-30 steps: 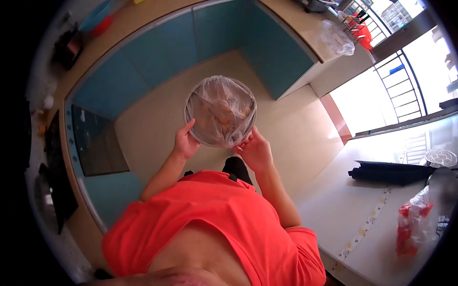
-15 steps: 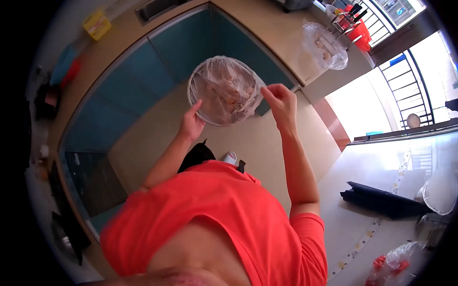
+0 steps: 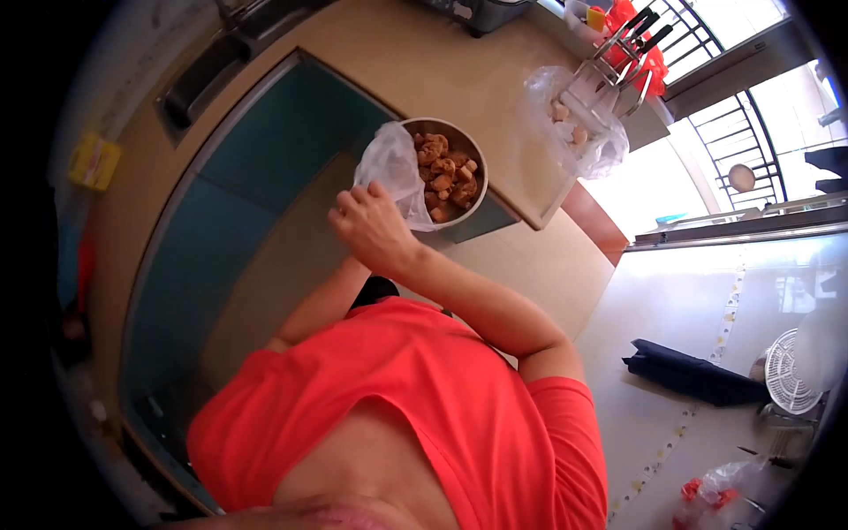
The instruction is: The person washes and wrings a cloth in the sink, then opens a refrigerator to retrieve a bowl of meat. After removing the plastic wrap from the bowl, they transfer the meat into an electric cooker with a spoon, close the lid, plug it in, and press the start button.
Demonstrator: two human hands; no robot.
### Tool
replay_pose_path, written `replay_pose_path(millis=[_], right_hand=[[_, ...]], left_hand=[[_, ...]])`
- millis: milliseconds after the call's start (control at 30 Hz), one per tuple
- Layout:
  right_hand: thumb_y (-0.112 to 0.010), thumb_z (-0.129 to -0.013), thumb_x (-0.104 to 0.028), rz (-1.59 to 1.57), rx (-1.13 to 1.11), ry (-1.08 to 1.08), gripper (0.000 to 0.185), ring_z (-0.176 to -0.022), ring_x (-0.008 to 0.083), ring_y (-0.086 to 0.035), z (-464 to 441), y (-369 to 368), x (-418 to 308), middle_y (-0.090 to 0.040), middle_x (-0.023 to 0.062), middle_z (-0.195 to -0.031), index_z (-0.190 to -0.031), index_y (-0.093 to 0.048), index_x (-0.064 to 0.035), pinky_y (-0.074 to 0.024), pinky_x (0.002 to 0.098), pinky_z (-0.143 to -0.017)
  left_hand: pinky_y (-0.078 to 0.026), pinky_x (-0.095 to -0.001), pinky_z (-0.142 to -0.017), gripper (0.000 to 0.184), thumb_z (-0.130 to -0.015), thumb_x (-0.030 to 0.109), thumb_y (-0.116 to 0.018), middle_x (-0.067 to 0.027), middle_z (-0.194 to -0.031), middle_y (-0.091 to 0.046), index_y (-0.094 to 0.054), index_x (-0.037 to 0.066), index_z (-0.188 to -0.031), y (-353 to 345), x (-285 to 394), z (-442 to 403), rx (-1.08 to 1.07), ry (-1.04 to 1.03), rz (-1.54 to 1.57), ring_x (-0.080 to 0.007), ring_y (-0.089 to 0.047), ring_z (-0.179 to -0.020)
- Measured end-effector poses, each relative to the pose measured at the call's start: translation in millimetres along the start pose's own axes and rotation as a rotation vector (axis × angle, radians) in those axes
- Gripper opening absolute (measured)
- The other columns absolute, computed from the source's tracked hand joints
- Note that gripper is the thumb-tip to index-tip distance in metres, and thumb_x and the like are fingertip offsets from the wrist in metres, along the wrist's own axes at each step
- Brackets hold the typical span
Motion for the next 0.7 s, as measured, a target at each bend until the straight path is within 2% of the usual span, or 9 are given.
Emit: replay_pose_path(millis=[133,167,467,700], right_hand=[[-0.059,-0.064,-0.008,-0.109,-0.051,0.06,0.011,-0.08,0.0214,-0.052,77.5,10.7,-76.1,-0.051,0.0063,-0.079,-0.075,-0.055,-0.007,-0.0377,0.0333,-0.074],[-0.059,-0.064,-0.008,-0.145,-0.052,0.041,0.012,-0.079,0.0214,-0.052,75.0,22.4,-40.7,-0.05,0.0064,-0.079,-0.074,-0.055,-0.0067,-0.0377,0.0331,-0.074],[-0.061,-0.062,-0.008,-0.234,0.024,0.027,0.015,-0.076,0.0207,-0.05,103.1,38.1,-36.8,-0.047,0.0049,-0.077,-0.075,-0.054,-0.0084,-0.0377,0.0316,-0.072],[-0.065,-0.064,-0.008,-0.262,0.269,-0.018,0.014,-0.067,0.0208,-0.051,99.9,88.6,8.7,-0.049,0.0024,-0.069,-0.076,-0.06,-0.0111,-0.0383,0.0312,-0.065]], left_hand=[[-0.038,-0.0305,-0.095,0.039,-0.09,0.029,-0.054,-0.0038,-0.119,-0.056,-0.049,0.009,-0.123,11.8,-30.8,59.0,0.029,-0.054,-0.102,-0.0149,-0.052,-0.109],[-0.038,-0.0306,-0.094,0.04,-0.09,0.029,-0.054,-0.0039,-0.12,-0.055,-0.048,0.009,-0.124,-0.8,-37.6,41.4,0.038,-0.053,-0.152,-0.015,-0.052,-0.109],[-0.038,-0.0316,-0.094,0.046,-0.09,0.032,-0.054,-0.0048,-0.123,-0.052,-0.045,0.008,-0.128,14.3,-67.4,35.7,0.022,-0.041,-0.472,-0.0154,-0.051,-0.11],[-0.037,-0.0323,-0.094,0.05,-0.09,0.034,-0.054,-0.0055,-0.126,-0.05,-0.042,0.008,-0.131,25.9,-71.4,22.3,-0.033,0.031,-0.691,-0.0158,-0.05,-0.111]])
Point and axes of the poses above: each hand's wrist, its own z-axis away from the middle knuckle, its own y-axis out of the back of the hand, x = y × z, the point moved 10 cm from there along -z, towards the middle knuckle
